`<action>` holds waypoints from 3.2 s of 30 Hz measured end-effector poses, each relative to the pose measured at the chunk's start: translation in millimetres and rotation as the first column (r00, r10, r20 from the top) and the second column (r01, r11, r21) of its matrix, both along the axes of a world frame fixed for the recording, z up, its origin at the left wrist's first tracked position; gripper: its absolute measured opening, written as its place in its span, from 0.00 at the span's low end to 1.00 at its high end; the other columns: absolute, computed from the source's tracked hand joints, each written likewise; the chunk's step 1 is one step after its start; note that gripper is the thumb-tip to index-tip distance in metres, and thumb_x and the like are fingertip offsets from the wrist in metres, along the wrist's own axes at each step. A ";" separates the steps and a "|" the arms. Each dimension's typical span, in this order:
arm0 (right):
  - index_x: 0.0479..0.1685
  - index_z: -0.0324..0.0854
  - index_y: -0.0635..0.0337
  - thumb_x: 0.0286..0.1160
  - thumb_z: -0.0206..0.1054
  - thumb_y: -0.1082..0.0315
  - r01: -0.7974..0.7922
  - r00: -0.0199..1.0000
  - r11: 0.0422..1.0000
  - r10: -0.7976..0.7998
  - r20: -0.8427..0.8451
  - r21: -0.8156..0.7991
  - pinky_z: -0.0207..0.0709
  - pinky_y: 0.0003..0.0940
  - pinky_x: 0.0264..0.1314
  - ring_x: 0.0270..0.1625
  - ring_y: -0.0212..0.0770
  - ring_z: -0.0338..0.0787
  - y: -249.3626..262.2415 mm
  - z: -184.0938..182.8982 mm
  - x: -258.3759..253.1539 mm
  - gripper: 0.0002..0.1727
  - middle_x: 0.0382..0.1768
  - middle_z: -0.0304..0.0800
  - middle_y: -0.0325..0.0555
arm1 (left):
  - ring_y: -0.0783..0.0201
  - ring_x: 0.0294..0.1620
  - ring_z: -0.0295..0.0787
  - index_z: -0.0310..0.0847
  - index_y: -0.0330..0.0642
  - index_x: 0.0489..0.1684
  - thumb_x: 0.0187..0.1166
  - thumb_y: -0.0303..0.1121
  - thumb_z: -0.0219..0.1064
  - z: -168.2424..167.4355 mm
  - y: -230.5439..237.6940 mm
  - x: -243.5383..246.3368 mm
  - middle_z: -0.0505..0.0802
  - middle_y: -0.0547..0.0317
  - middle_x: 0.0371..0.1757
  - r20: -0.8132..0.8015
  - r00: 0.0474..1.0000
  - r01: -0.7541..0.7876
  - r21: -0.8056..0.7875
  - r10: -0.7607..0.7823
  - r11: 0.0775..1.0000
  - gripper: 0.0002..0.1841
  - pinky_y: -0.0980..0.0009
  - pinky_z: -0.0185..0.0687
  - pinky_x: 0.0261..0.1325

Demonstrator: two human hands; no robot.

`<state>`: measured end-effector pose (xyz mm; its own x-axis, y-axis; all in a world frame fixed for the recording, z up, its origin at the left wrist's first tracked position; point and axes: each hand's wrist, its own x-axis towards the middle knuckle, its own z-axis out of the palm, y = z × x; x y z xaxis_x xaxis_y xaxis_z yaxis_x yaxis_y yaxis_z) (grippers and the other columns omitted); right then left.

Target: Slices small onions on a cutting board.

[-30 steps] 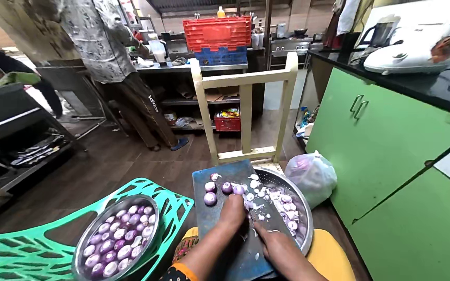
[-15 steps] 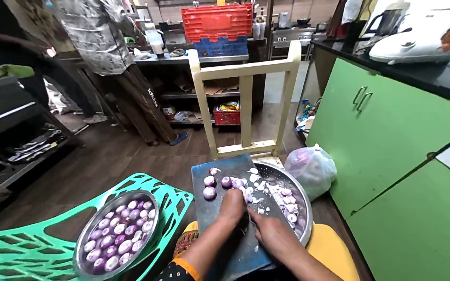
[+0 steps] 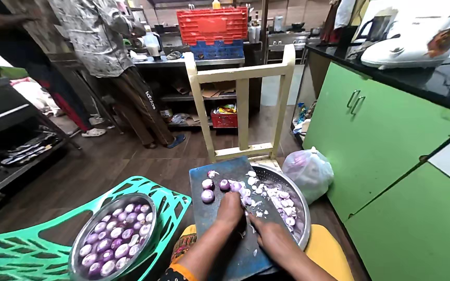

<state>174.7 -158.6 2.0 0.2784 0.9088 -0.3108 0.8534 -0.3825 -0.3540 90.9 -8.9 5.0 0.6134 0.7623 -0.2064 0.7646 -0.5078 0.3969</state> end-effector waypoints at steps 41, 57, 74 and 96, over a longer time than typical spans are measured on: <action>0.95 0.58 0.39 0.83 0.57 0.63 0.019 0.995 1.000 -0.017 -0.100 0.024 0.84 0.59 0.62 0.56 0.60 0.93 -27.2 1.4 -2.7 0.36 0.51 0.94 0.58 | 0.43 0.56 0.93 0.92 0.35 0.39 0.77 0.31 0.71 -8.7 -0.7 2.3 0.95 0.40 0.49 0.043 0.999 -0.015 -0.003 0.015 1.000 0.08 0.43 0.88 0.63; 0.92 0.64 0.41 0.81 0.62 0.60 0.291 0.783 0.941 -0.131 -0.608 0.172 0.82 0.42 0.48 0.35 0.40 0.85 -34.9 -45.5 35.5 0.35 0.40 0.90 0.46 | 0.44 0.62 0.90 0.93 0.38 0.45 0.77 0.32 0.74 -14.1 -3.6 15.2 0.93 0.41 0.56 0.066 0.997 0.048 0.009 -0.049 0.999 0.08 0.44 0.86 0.67; 0.95 0.57 0.39 0.85 0.54 0.64 0.065 0.997 0.997 -0.063 -0.048 0.034 0.85 0.60 0.55 0.50 0.60 0.94 -16.8 4.2 -2.4 0.35 0.45 0.93 0.57 | 0.43 0.58 0.93 0.90 0.32 0.40 0.77 0.29 0.68 -6.3 0.8 21.9 0.94 0.39 0.51 -0.082 0.994 0.068 -0.001 -0.068 0.998 0.08 0.45 0.88 0.62; 0.95 0.57 0.39 0.84 0.55 0.65 0.043 0.997 0.999 -0.043 -0.065 -0.002 0.85 0.61 0.57 0.54 0.61 0.94 -9.5 -1.3 -1.2 0.36 0.48 0.93 0.59 | 0.41 0.59 0.92 0.89 0.31 0.42 0.75 0.28 0.71 -5.5 -2.1 21.0 0.93 0.37 0.53 -0.091 0.993 0.068 -0.055 -0.073 0.996 0.08 0.42 0.87 0.64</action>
<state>173.5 -168.1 0.7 0.2968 0.8960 -0.3304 0.8113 -0.4191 -0.4077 111.8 -11.0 -0.5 0.6414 0.7049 -0.3028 0.7625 -0.5422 0.3529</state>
